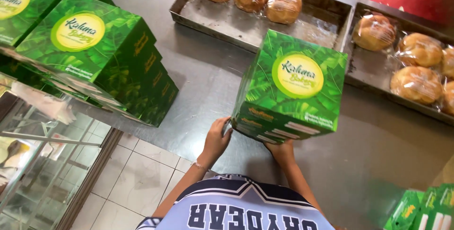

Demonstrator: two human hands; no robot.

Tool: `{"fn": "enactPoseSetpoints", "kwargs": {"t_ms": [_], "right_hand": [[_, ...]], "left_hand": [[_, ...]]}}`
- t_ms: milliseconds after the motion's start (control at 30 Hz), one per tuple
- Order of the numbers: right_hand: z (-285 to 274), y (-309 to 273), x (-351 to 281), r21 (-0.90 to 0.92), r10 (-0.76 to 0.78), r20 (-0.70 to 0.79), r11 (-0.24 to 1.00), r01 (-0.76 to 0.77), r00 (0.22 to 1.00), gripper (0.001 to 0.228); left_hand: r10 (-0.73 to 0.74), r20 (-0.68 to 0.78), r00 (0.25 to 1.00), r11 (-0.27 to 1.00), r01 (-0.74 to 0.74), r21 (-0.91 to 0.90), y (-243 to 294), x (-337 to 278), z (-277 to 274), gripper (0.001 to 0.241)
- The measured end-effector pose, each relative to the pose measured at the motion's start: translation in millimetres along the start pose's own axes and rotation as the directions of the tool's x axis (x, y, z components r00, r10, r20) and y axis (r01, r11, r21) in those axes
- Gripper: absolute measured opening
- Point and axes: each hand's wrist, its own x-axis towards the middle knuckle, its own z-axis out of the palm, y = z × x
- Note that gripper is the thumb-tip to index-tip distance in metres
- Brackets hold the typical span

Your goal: Packing individually wrapped bread rolls into cardboard boxes.

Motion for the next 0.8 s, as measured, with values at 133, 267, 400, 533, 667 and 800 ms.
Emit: {"fn": "enactPoseSetpoints", "kwargs": {"t_ms": [133,267,400,533,667,800], "right_hand": [[37.2,-16.4,38.9,-0.085,0.038,0.046,0.996,-0.034,0.998,0.038],[85.0,-50.9,81.3,-0.113,0.055,0.097,0.993,-0.043,0.994,0.035],[133.6,-83.0,115.3,-0.119,-0.031,0.116,0.992,0.045,0.993,0.036],[173.9,-97.1,138.6,-0.073,-0.121,0.062,0.989,0.125,0.991,0.055],[208.5,-93.6,159.9,-0.122,-0.114,0.032,0.986,0.117,0.993,0.075],[240.9,-94.1,180.6,-0.153,-0.121,0.072,0.98,0.131,0.99,0.083]], "left_hand": [[0.011,-0.125,0.992,1.0,-0.01,0.01,-9.2,-7.9,-34.2,0.031],[-0.007,-0.209,0.978,0.998,0.018,0.055,-29.8,-25.5,-71.5,0.019],[-0.032,-0.264,0.964,0.993,0.061,0.102,-56.7,-46.7,-100.7,0.013],[-0.167,-0.338,0.926,0.982,0.186,0.026,-64.9,-61.1,-131.5,0.015],[-0.06,-0.505,0.861,0.987,0.127,0.099,-81.9,-69.4,-157.9,0.023],[0.031,-0.606,0.795,0.959,0.147,0.242,-102.3,-66.4,-204.4,0.024]]}}
